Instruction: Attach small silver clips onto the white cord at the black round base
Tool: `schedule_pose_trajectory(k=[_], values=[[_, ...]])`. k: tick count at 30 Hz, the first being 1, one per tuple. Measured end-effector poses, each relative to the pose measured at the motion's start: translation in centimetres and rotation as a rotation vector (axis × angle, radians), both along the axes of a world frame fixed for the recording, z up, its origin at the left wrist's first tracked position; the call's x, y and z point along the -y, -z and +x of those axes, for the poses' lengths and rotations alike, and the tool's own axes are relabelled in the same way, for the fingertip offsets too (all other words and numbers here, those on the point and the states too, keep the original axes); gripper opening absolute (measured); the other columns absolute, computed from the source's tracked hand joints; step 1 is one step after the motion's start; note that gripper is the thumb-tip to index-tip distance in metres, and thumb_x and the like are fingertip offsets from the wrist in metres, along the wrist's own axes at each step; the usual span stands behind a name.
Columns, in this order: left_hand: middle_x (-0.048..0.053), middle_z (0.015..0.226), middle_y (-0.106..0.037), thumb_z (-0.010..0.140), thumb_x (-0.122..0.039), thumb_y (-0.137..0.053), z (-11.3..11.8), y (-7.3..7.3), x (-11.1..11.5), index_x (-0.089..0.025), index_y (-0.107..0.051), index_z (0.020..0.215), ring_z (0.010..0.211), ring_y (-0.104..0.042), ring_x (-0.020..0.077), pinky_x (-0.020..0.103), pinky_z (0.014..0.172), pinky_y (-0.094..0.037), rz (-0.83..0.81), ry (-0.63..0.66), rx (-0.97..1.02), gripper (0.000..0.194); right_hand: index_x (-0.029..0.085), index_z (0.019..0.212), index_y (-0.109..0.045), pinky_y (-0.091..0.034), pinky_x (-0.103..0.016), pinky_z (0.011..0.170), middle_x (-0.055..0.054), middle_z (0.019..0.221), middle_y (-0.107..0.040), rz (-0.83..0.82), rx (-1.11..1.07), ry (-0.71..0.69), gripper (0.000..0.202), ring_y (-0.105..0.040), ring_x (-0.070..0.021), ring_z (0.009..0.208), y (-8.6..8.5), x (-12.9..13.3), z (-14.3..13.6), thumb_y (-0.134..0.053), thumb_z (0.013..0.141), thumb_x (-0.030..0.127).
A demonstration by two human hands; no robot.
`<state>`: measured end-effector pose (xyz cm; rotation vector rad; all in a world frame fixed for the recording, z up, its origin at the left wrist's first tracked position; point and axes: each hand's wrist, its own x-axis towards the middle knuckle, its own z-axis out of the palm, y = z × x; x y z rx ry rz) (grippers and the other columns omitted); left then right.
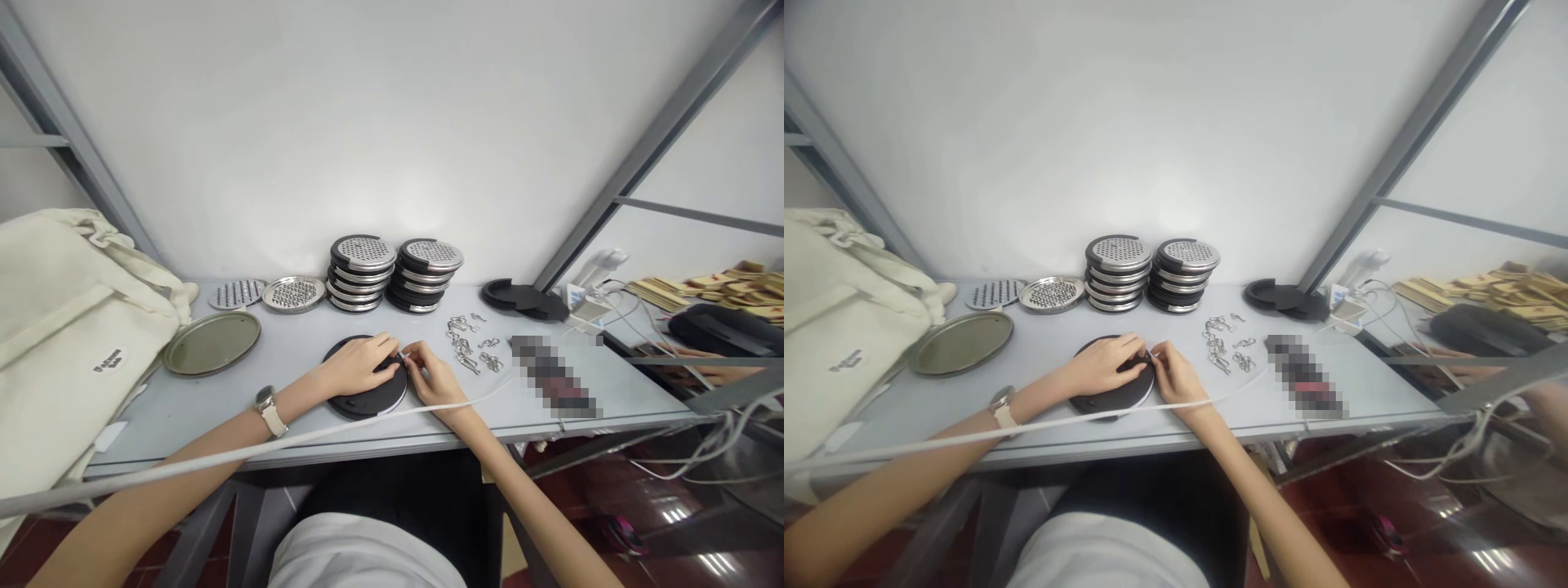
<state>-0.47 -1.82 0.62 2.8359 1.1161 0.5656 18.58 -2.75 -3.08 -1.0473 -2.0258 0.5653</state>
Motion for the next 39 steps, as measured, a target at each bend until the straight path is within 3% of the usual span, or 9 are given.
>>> schedule_pose_trajectory(k=[5,14,22,39], values=[[0.003,0.090,-0.053,0.091,-0.032,-0.042,-0.01,0.09,-0.03,-0.018,-0.046,0.092,0.072,-0.054,0.0154,0.027,0.063,-0.041,0.013,-0.002,-0.006,0.014,0.020,0.085,-0.048,-0.044,-0.028,0.069,-0.003,0.079,-0.056,0.023,0.007,0.016,0.010,-0.054,-0.0158,0.071,0.02,-0.13,0.08,-0.040,0.090,0.021],[0.003,0.090,-0.053,0.091,-0.033,-0.041,0.03,-0.04,0.01,-0.019,-0.046,0.092,0.073,-0.055,0.0158,0.028,0.064,-0.042,-0.005,-0.001,-0.001,0.015,0.019,0.081,-0.051,-0.043,-0.030,0.071,-0.005,0.079,-0.055,0.082,0.026,0.056,0.012,-0.052,-0.0171,0.073,-0.07,-0.29,0.13,-0.042,0.090,0.020],[0.004,0.091,-0.053,0.091,-0.032,-0.042,0.08,-0.01,0.01,-0.019,-0.047,0.093,0.075,-0.055,0.0162,0.028,0.066,-0.043,-0.023,-0.002,0.008,0.014,0.017,0.111,-0.051,-0.045,-0.028,0.068,-0.004,0.079,-0.060,0.009,0.020,0.006,0.024,-0.057,-0.0161,0.071,0.02,-0.19,0.13,-0.039,0.091,0.021],[0.003,0.090,-0.052,0.091,-0.032,-0.042,0.03,-0.10,0.02,-0.018,-0.046,0.091,0.071,-0.054,0.0151,0.027,0.063,-0.042,-0.017,-0.004,0.004,0.015,0.018,0.107,-0.059,-0.048,-0.030,0.071,-0.006,0.084,-0.056,0.034,0.006,-0.014,0.022,-0.056,-0.0160,0.073,-0.09,-0.34,0.24,-0.046,0.089,0.022]])
